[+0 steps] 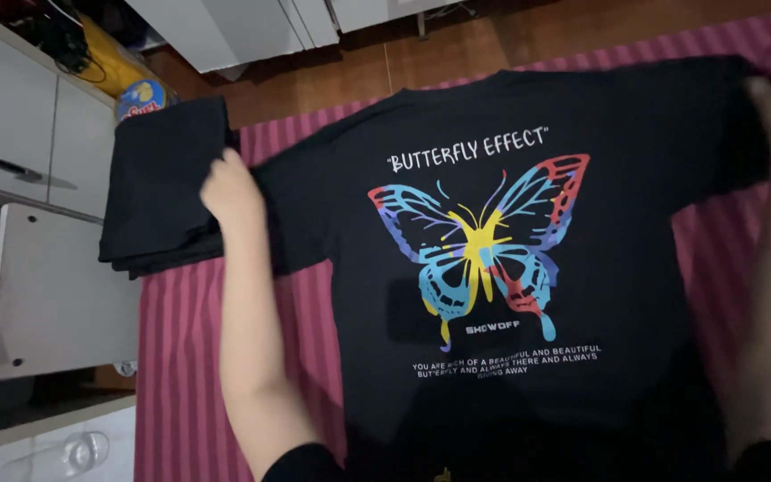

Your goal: Ironing a black t-shirt with a butterfly graphic on a bed or table.

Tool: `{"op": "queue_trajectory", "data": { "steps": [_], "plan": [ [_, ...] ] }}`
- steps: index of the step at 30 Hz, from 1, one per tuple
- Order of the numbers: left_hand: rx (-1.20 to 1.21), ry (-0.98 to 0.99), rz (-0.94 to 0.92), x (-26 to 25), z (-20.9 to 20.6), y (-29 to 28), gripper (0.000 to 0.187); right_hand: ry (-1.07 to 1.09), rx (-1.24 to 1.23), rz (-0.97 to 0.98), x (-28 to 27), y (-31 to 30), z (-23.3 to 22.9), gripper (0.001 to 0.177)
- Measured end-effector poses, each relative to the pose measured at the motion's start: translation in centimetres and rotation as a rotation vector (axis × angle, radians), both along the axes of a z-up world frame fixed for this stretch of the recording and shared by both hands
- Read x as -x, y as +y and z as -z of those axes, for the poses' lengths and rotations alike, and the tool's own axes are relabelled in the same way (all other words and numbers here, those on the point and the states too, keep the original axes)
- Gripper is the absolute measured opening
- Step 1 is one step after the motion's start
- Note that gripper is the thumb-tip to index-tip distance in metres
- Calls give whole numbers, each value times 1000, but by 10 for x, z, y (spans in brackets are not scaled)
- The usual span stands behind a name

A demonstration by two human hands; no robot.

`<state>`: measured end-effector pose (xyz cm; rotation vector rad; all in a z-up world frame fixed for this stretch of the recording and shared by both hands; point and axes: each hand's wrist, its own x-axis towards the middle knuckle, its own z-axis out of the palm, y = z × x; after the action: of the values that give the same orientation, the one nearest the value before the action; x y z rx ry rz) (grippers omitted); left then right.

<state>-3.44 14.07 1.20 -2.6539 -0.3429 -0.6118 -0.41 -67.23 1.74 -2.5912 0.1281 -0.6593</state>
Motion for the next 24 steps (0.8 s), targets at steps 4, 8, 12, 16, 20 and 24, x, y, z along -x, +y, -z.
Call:
{"op": "queue_trajectory", "data": {
  "steps": [4, 8, 12, 16, 20, 24],
  "plan": [
    [-105, -58, -68, -32, -24, -14, 9, -64, 457, 235, 9, 14, 4, 32],
    [171, 23, 226, -46, 13, -97, 15, 182, 531, 51, -7, 74, 9, 22],
    [663, -36, 333, -77, 48, -150, 50, 74, 107, -258, -39, 164, 17, 33],
    [631, -59, 211, -84, 28, -163, 38, 49, 292, -110, -48, 207, 27, 41],
    [396, -420, 621, -58, -31, -162, 19, -269, 35, -155, -33, 203, 12, 19],
    [581, -484, 931, 14, -86, -138, 15, -816, 63, -58, 13, 151, -26, 16]
  ]
}}
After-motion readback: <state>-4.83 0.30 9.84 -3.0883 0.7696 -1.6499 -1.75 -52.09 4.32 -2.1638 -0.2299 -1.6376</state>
